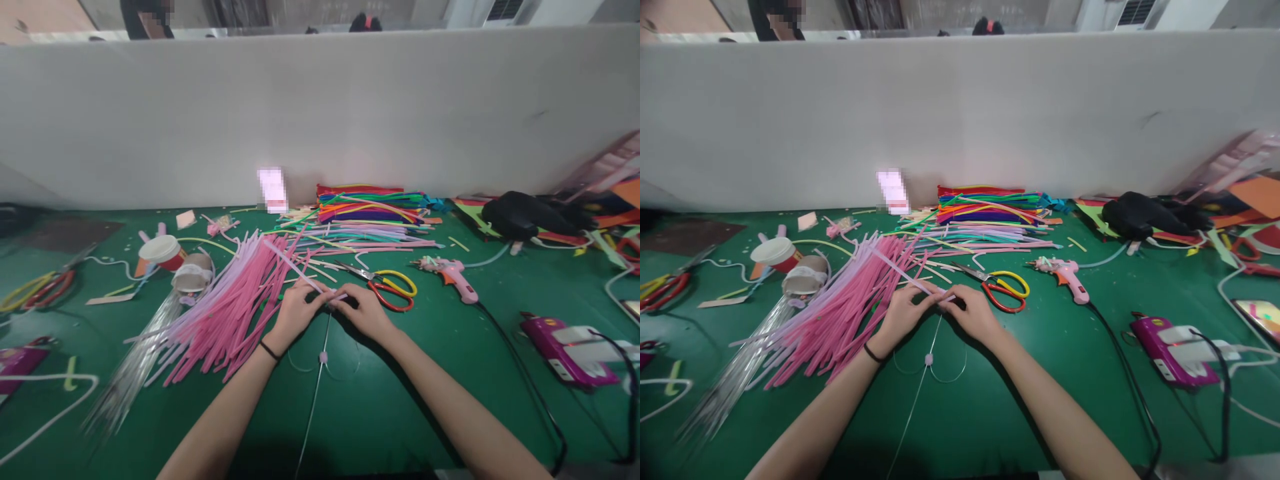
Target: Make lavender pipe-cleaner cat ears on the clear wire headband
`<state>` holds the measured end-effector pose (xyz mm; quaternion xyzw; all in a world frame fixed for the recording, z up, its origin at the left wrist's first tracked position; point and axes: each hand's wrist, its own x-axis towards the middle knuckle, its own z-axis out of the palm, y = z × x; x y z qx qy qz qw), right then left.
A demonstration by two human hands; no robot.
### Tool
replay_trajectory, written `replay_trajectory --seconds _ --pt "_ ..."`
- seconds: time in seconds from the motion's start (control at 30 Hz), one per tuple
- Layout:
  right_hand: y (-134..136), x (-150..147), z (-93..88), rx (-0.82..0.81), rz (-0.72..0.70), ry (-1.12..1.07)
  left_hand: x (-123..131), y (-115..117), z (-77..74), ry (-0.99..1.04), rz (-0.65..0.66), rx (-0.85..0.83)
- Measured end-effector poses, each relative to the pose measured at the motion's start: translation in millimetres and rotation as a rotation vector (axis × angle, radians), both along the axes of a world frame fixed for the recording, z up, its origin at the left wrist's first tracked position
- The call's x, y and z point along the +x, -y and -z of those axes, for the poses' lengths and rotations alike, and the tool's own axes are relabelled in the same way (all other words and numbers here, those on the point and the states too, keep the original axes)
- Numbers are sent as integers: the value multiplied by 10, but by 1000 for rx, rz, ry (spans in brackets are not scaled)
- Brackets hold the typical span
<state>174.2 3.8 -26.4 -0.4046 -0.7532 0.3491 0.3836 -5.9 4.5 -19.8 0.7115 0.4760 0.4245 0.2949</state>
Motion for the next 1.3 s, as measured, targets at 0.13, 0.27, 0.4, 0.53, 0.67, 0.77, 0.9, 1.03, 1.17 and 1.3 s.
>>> replay_trajectory --seconds 0.13,0.27,0.4,0.53,0.67,0.77,0.9,1.03,1.17,1.3 --pt "21 30 -38 -15 7 -13 -117 -87 88 7 -16 -44" --pt "34 62 -27 -13 27 -8 -174 -140 107 112 67 -82" --pt "39 102 -32 54 32 -36 -193 -142 56 188 119 -138" --pt "40 154 -71 193 112 -11 -206 -137 20 229 105 -205" --pt "33 207 -98 239 188 30 -225 -156 27 200 77 -242" --pt "22 238 -94 247 217 46 -241 -173 46 195 62 -243" --pt "12 268 -86 240 256 47 -262 -183 66 215 55 -221" --pt "6 302 -93 225 303 76 -277 -189 67 235 38 -225" --pt "-18 347 -86 209 392 131 -282 -194 69 233 1 -215" --pt "-42 368 -77 192 406 157 -275 -195 70 265 3 -232"
